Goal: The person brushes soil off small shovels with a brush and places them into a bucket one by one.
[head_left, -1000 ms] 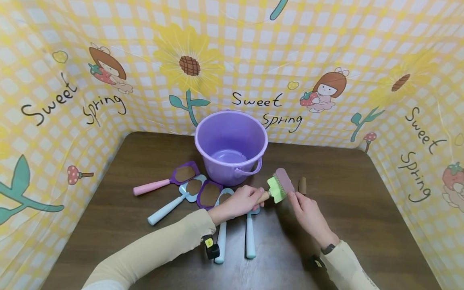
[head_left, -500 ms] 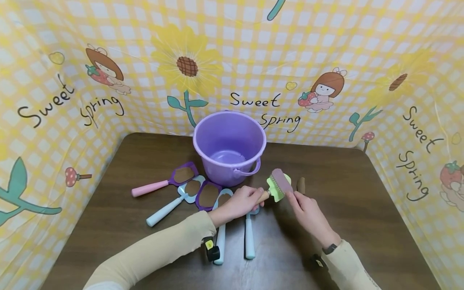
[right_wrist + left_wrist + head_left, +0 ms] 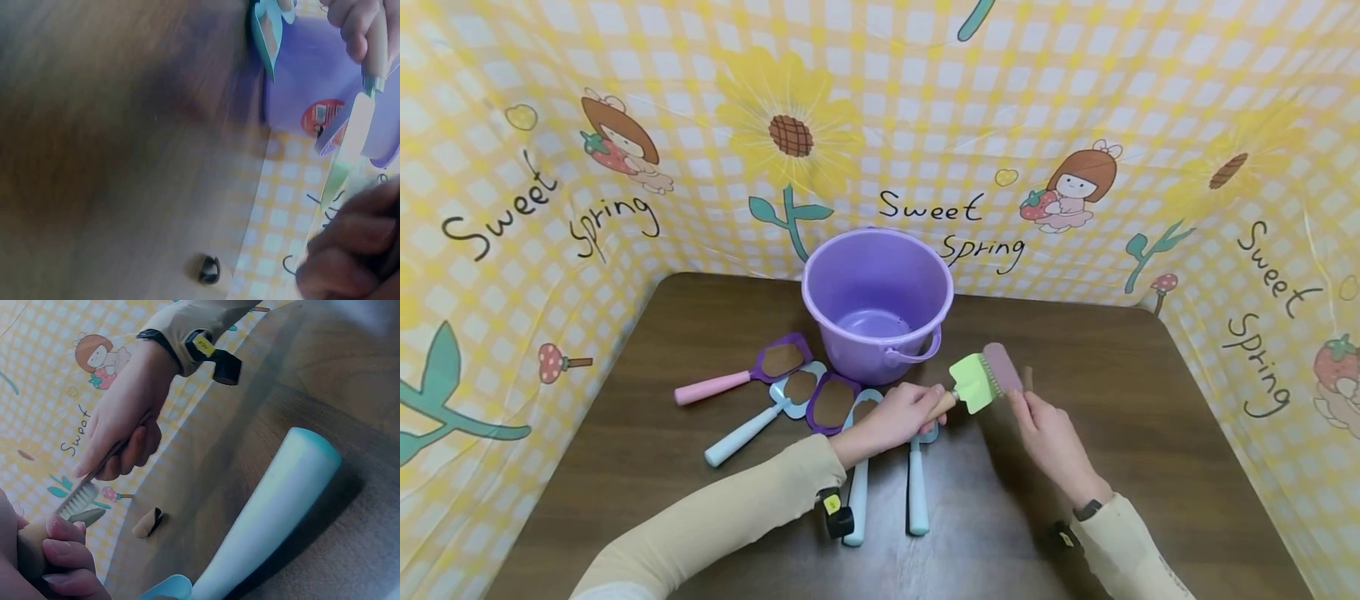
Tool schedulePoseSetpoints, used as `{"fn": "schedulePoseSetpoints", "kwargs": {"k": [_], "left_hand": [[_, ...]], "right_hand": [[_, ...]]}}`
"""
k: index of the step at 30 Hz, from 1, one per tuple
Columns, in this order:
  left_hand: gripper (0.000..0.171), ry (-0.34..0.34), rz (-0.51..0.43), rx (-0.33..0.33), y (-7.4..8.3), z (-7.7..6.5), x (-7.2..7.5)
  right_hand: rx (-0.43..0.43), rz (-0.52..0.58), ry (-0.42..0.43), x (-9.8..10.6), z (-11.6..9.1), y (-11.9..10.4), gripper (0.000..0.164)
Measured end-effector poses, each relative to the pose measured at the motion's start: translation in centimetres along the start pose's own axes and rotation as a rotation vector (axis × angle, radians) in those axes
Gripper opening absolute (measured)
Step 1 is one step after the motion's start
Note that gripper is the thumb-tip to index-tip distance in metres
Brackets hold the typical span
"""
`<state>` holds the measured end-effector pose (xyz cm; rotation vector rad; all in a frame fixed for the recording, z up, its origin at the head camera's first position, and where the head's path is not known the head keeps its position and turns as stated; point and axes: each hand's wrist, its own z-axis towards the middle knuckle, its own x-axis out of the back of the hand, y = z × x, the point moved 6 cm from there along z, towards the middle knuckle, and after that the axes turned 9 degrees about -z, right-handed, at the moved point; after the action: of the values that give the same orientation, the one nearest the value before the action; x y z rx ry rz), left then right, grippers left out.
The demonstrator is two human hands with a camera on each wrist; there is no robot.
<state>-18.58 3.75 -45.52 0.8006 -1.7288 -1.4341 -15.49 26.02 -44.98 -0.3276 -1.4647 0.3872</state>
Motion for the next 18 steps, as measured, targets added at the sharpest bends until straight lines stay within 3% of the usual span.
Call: {"fn": "schedulePoseSetpoints", "kwargs": {"k": [4, 8, 18], "left_hand": [[0.055, 0.027, -0.067, 0.013, -0.3, 0.2, -0.1], [0.056, 0.03, -0.117, 0.011, -0.6, 0.3, -0.2], [0.056, -0.012, -0.134, 0.002, -0.4, 0.0, -0.4]], "right_hand": [[0.087, 0.069, -0.068, -0.9, -0.6, -0.8, 0.037], [0.14, 0.053, -0.067, -1.3, -0.7, -1.0, 0.032], [-0.045, -0.009, 0.003, -0.9, -0.1, 0.7, 0.047]]}}
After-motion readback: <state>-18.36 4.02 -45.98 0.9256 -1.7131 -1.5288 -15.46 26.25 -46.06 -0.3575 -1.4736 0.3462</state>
